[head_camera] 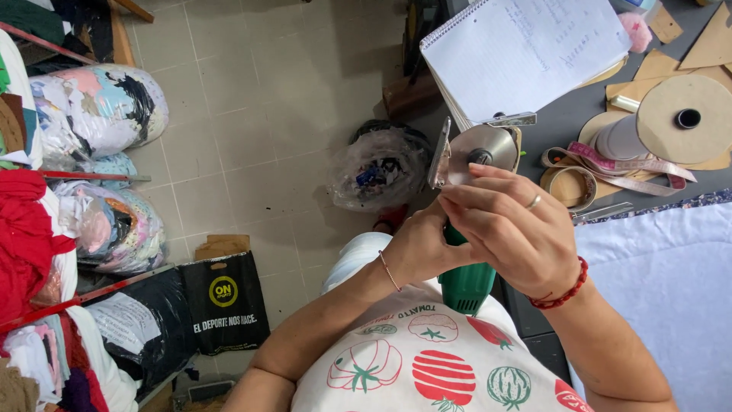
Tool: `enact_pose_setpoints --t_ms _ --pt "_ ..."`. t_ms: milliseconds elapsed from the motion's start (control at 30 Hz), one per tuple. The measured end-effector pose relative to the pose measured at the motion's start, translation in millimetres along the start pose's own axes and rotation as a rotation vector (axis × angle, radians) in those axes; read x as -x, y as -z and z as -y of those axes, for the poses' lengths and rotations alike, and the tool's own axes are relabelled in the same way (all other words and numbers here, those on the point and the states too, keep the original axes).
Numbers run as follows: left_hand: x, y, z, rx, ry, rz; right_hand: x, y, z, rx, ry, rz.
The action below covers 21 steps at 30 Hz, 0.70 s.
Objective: The person traces a pattern onto a piece of fabric using a pen and paper template. They then pick up a green rotary cutter, apply glue to the blade area, and proceed to cut the fabric along the marked lines.
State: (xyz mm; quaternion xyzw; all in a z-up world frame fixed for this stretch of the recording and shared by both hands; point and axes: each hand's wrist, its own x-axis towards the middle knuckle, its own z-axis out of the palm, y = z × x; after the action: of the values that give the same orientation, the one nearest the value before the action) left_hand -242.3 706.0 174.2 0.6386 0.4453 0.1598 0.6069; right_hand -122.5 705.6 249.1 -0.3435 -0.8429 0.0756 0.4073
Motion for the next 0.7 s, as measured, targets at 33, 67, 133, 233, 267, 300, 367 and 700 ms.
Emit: enact_pose_setpoints --t_ms 33,67,133,233,267,300,367,700 --pt "1 2 -2 0.001 0.002 -0.003 -2 -1 1 -0.003 0.001 0.002" --pt "2 4 -5 -0.021 0.004 0.009 -3 -2 2 0.06 0.0 -0.058" --pt "5 6 -9 -0.041 0.011 0.027 -5 -4 4 0.122 -0.008 -0.115" --pt "5 6 -9 -0.066 0.081 0.076 -5 -5 5 0.113 -0.042 -0.036" --pt "4 4 -5 -0.047 0.042 0.057 -3 -5 7 0.086 -0.056 -0.01" --pt "5 1 0 -0.026 0.011 0.035 -1 -4 10 0.051 -0.071 0.018" --pt "5 4 0 0.018 -0.007 0.031 -5 -3 14 0.047 -0.079 -0.019" --pt "3 1 7 -0.019 -0.02 0.033 0 -6 10 0.086 -0.084 0.043"
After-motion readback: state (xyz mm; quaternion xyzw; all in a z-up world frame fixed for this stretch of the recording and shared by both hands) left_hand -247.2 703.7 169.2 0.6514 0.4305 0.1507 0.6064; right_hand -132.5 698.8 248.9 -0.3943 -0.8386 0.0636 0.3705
